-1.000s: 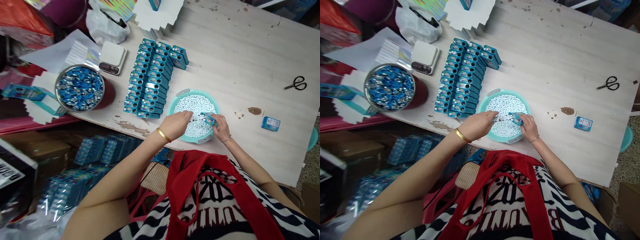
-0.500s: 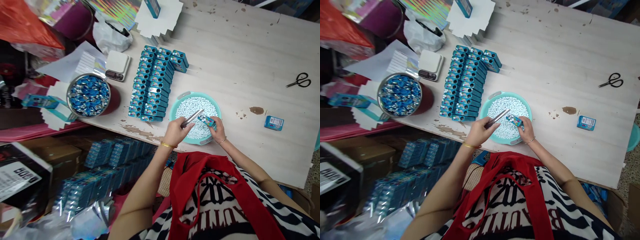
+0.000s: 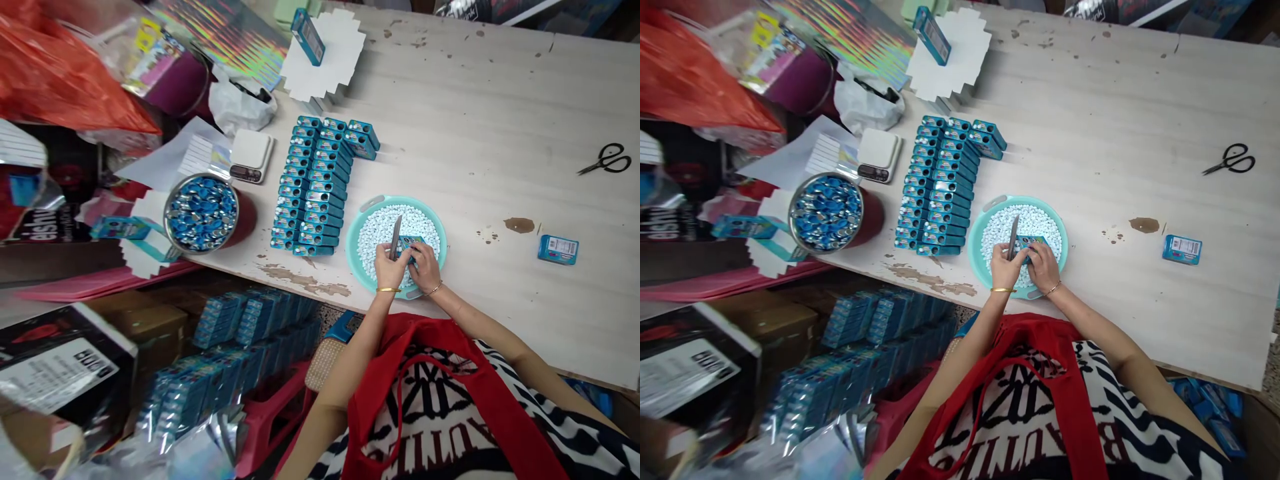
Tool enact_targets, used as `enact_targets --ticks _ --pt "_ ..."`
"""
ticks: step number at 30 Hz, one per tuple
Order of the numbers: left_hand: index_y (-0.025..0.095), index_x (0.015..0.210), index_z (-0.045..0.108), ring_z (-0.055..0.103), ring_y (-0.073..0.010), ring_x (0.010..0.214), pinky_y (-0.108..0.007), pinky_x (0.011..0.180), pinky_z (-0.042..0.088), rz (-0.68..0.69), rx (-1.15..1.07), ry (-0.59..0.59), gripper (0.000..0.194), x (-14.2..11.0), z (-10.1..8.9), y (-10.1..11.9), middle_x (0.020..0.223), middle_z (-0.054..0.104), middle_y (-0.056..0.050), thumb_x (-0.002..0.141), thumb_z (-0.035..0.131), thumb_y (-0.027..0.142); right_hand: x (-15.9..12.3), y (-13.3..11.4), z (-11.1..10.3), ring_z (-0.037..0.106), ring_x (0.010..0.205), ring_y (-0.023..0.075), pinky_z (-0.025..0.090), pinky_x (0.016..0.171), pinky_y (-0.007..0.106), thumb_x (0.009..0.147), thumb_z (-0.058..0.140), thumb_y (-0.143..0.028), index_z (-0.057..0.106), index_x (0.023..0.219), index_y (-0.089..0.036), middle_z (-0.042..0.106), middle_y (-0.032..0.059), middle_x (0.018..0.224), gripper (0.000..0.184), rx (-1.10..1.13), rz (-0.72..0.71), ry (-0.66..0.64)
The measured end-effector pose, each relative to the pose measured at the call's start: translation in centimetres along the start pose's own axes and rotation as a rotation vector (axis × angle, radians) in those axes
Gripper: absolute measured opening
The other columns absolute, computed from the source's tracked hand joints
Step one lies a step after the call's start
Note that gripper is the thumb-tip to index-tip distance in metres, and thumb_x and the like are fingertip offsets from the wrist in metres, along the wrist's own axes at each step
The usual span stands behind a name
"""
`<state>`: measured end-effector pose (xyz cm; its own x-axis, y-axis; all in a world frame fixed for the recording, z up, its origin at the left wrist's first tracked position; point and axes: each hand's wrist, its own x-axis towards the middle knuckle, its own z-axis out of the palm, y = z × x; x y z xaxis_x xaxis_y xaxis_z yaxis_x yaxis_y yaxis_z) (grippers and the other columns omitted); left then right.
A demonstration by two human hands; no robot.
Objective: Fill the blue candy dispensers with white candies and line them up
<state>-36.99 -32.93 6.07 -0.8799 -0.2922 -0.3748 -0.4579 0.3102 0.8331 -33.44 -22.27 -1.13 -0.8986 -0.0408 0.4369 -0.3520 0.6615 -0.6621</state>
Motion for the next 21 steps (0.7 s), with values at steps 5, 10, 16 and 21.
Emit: enact_targets --ticks 5,10,16,21 --pt "0.018 0.118 0.056 0.057 -0.0134 0.063 -0.025 0.065 0.046 0.218 0.219 -0.08 0.053 2.2 -3.1 1.0 0.073 0.063 0.002 0.069 0.072 0.032 1.3 -0.6 -0.8 0.045 0.139 0.0295 0.046 0.11 0.057 0.096 0.053 -0.028 0.039 0.138 -0.025 0.048 0.0147 0.142 0.044 0.082 -0.022 -0.086" --pt "0.018 0.115 0.063 0.062 -0.0203 0.084 -0.034 0.083 0.05 0.789 0.592 -0.239 0.043 8.1 -8.1 4.7 0.094 0.071 -0.007 0.073 0.065 0.028 4.0 2.0 -3.8 0.04 0.142 0.0327 0.036 0.117 0.062 0.095 0.058 -0.043 0.039 0.143 -0.023 0.048 0.0159 0.143 0.056 -0.019 0.179 -0.035" --pt "0.015 0.118 0.062 0.061 -0.0248 0.096 -0.035 0.087 0.048 0.877 0.935 -0.289 0.044 21.7 -9.5 9.1 0.102 0.069 -0.009 0.075 0.06 0.026 6.7 6.4 -3.9 0.052 0.128 0.0353 0.048 0.106 0.056 0.095 0.048 -0.061 0.044 0.143 -0.015 0.053 0.0219 0.135 0.067 -0.126 0.508 -0.145" --pt "0.019 0.12 0.063 0.061 -0.0297 0.104 -0.036 0.087 0.047 0.827 1.136 -0.298 0.043 31.9 -7.0 10.2 0.106 0.069 -0.011 0.077 0.059 0.025 7.6 7.3 -2.7 0.064 0.116 0.0325 0.056 0.091 0.046 0.101 0.03 -0.057 0.043 0.146 -0.019 0.064 0.0161 0.131 0.059 -0.097 0.643 -0.355"
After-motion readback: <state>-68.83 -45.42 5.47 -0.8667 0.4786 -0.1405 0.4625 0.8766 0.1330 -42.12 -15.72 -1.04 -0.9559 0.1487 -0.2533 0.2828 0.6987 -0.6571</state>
